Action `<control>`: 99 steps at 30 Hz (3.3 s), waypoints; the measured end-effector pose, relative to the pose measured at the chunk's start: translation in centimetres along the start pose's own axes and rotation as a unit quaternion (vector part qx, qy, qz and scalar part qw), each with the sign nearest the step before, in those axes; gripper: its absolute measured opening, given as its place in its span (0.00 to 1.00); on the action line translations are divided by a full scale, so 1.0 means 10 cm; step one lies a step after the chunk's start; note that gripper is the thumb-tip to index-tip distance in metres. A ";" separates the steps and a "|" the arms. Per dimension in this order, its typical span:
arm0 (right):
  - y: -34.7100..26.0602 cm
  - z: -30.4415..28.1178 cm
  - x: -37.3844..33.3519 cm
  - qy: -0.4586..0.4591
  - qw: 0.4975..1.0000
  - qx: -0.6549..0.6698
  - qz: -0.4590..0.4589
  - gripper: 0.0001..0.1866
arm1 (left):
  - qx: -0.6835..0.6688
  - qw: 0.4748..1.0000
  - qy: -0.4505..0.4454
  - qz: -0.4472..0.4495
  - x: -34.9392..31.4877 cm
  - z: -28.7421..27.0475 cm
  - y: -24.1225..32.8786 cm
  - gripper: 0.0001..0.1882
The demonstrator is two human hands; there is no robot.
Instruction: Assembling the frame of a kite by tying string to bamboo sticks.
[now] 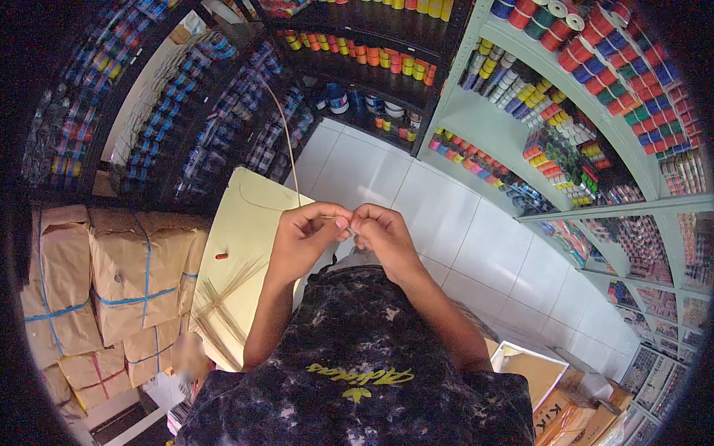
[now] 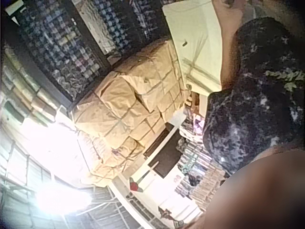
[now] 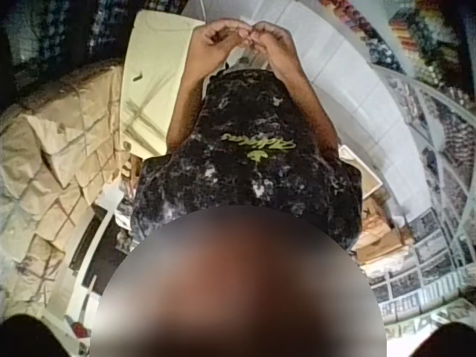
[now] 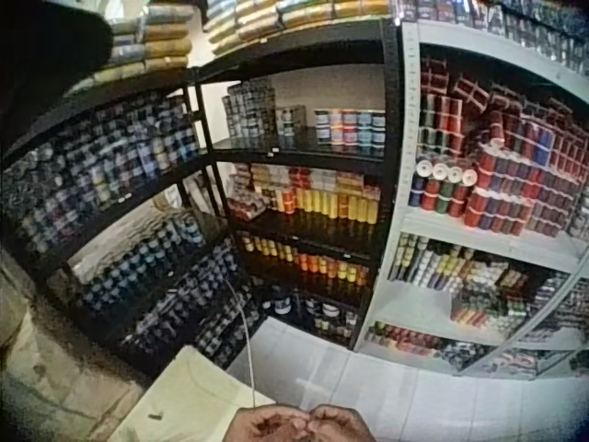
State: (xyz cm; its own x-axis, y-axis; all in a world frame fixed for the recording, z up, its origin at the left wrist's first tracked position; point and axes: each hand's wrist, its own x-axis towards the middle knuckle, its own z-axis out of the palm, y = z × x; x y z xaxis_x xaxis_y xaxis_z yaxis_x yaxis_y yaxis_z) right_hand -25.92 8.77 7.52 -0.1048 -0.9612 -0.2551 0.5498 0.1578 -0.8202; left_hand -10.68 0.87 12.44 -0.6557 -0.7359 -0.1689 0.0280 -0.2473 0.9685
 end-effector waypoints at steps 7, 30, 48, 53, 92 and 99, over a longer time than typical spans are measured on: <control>-0.02 0.02 -0.01 -0.019 1.000 0.023 -0.005 0.05 | 0.018 1.000 0.018 -0.011 0.01 -0.04 -0.01 0.07; 0.07 -0.05 0.00 0.033 0.978 -0.180 -0.102 0.05 | 0.043 0.998 -0.027 -0.027 0.00 -0.08 -0.05 0.07; 0.14 -0.08 -0.08 0.006 0.959 -0.279 -0.052 0.05 | 0.284 0.957 -0.047 0.034 0.12 -0.16 -0.26 0.15; 0.27 -0.12 -0.05 0.035 0.954 -0.296 -0.038 0.10 | 0.329 0.937 -0.028 0.110 0.12 -0.11 -0.15 0.15; 0.39 -0.14 -0.13 -0.003 0.928 -0.366 -0.072 0.11 | -0.009 0.932 0.364 0.005 1.04 -2.02 -0.48 0.11; 0.40 -0.16 -0.12 -0.014 0.926 -0.373 -0.058 0.11 | 0.061 0.914 0.400 0.034 1.04 -2.07 -0.62 0.08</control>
State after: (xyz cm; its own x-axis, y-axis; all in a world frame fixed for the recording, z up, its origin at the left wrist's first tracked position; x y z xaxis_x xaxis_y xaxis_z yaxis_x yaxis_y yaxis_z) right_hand -24.90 10.93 3.78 -0.1006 -0.9852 -0.1389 -0.1894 0.1560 -0.9694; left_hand -2.10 -18.30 0.91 0.1071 -0.9842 -0.1407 -0.0685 -0.1485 0.9865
